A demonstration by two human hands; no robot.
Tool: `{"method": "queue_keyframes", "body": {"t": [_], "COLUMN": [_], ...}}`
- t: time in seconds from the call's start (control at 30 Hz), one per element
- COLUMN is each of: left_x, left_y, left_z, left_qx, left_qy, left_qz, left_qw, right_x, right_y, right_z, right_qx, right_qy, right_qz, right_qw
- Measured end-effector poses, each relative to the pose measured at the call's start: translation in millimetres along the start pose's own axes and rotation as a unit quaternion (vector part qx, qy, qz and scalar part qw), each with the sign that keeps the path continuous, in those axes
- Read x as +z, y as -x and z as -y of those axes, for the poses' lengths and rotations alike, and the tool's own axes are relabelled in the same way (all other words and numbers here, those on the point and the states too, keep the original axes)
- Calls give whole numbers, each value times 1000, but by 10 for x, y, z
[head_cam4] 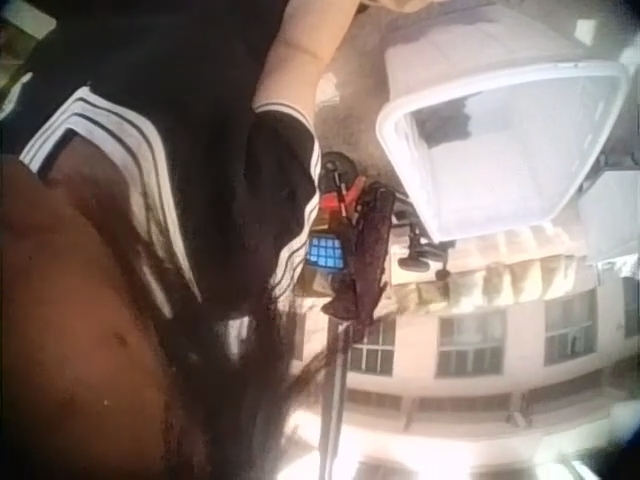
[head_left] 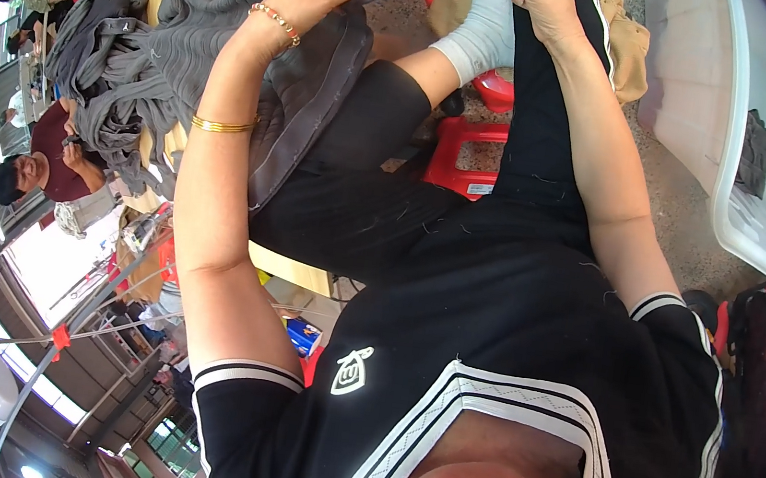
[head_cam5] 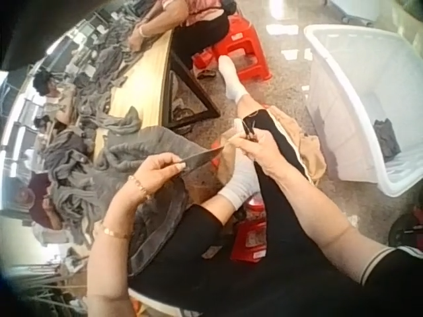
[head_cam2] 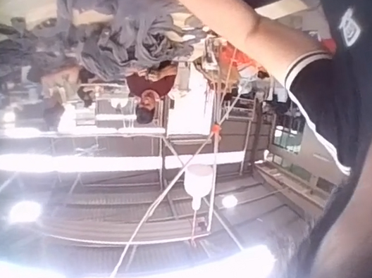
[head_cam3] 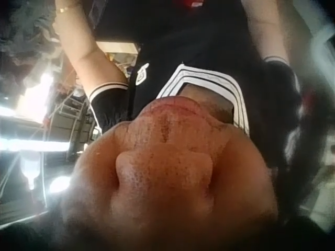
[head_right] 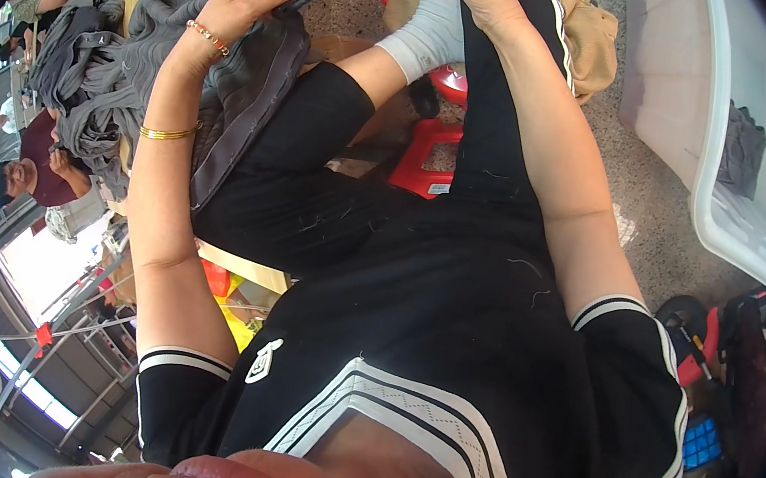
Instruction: The recorder uses a small thread clipper to trim loose threads from grey bra strap closure components.
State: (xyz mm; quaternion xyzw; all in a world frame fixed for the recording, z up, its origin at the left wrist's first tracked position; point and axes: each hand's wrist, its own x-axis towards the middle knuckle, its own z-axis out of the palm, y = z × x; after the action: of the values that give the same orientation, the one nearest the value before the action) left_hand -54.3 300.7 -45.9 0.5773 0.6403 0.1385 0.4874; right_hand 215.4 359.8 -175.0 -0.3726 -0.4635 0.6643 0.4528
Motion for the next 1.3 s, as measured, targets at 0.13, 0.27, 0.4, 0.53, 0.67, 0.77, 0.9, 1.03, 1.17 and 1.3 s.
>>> {"method": "queue_keyframes", "body": {"t": [0.13, 0.27, 0.4, 0.53, 0.67, 0.77, 0.9, 1.03, 1.17, 1.3], "left_x": [79, 336, 623, 710, 709, 668, 507, 440, 493, 526], "left_y": [-49, -105, -59, -71, -94, -203, -192, -134, -87, -98], "left_z": [123, -280, -529, -538, -564, -327, -219, -316, -403, -433], "left_qx": [55, 356, 253, 187, 173, 134, 141, 87, 74, 71], "left_qy": [-150, -409, -163, -36, 42, 259, 250, 323, 357, 300], "left_qz": [-86, -237, -168, -188, -171, -122, -92, -53, -35, -53], "left_qw": [983, 806, 939, 964, 969, 949, 953, 941, 931, 950], "right_x": [90, 148, 241, 364, 355, 439, 409, 201, 271, 308], "right_y": [89, 117, 15, 107, 43, 99, 176, 356, 345, 341], "right_z": [225, 531, 663, 947, 954, 1137, 1035, 1032, 1025, 1004], "right_qx": [-20, -17, -71, -131, -132, -2, -163, -297, -362, -346], "right_qy": [29, 66, 114, -3, 6, 93, -50, 295, 369, 396], "right_qz": [22, 92, 128, 193, 178, 100, 26, 67, 64, 49], "right_qw": [999, 993, 983, 972, 975, 991, 985, 906, 854, 849]}}
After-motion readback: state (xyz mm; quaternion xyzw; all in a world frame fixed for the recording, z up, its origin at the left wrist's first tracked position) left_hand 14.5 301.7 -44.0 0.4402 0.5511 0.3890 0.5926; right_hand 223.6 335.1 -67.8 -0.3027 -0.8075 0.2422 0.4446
